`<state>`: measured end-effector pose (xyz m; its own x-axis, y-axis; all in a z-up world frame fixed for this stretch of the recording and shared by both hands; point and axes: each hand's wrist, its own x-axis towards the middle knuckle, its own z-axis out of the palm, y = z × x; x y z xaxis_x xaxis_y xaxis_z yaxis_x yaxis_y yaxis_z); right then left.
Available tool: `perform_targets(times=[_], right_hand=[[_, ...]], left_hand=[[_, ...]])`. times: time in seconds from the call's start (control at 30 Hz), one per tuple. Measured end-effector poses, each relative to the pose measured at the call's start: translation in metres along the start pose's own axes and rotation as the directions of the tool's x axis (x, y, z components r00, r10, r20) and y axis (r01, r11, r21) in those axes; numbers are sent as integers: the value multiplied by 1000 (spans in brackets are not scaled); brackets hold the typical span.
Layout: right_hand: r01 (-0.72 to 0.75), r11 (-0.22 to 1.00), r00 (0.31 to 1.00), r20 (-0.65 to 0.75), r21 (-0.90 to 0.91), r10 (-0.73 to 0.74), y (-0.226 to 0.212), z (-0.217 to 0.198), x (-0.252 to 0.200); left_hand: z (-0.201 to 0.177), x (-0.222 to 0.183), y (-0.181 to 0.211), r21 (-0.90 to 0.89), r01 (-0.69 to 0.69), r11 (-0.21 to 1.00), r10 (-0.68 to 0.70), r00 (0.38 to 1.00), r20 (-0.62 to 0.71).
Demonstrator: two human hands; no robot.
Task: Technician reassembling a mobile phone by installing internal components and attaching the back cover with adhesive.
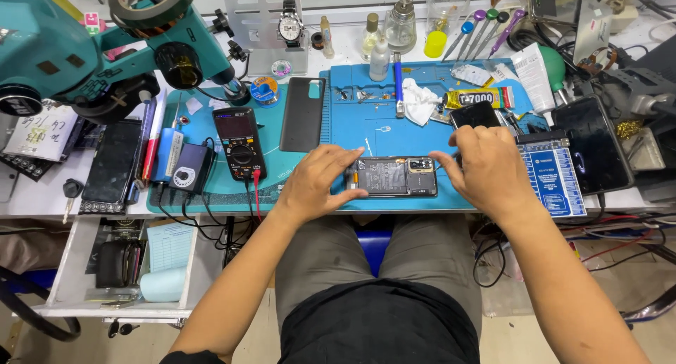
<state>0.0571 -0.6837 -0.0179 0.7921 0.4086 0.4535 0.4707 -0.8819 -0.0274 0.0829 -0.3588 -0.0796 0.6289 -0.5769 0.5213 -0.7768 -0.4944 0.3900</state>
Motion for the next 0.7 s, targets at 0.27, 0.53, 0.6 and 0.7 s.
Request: perform_targets(times=[0.27, 0.53, 0.6, 0.7], right_hand=[[-90, 994, 996, 16, 65, 89, -4, -5, -6], [-143, 975, 988, 80, 171, 131, 2, -11, -10], [-152, 976, 988, 65, 159, 143, 5, -5, -13], [-156, 977, 987, 56, 146, 149, 14, 9, -19]], left_hand=[[-12, 11, 7, 454, 305, 838, -303, 950, -78], [-5, 22, 29, 407, 317, 857, -315, 946, -73], [10, 29, 36, 355, 266, 896, -255, 964, -78], [43, 35, 48, 138, 50, 989, -42, 997, -61]])
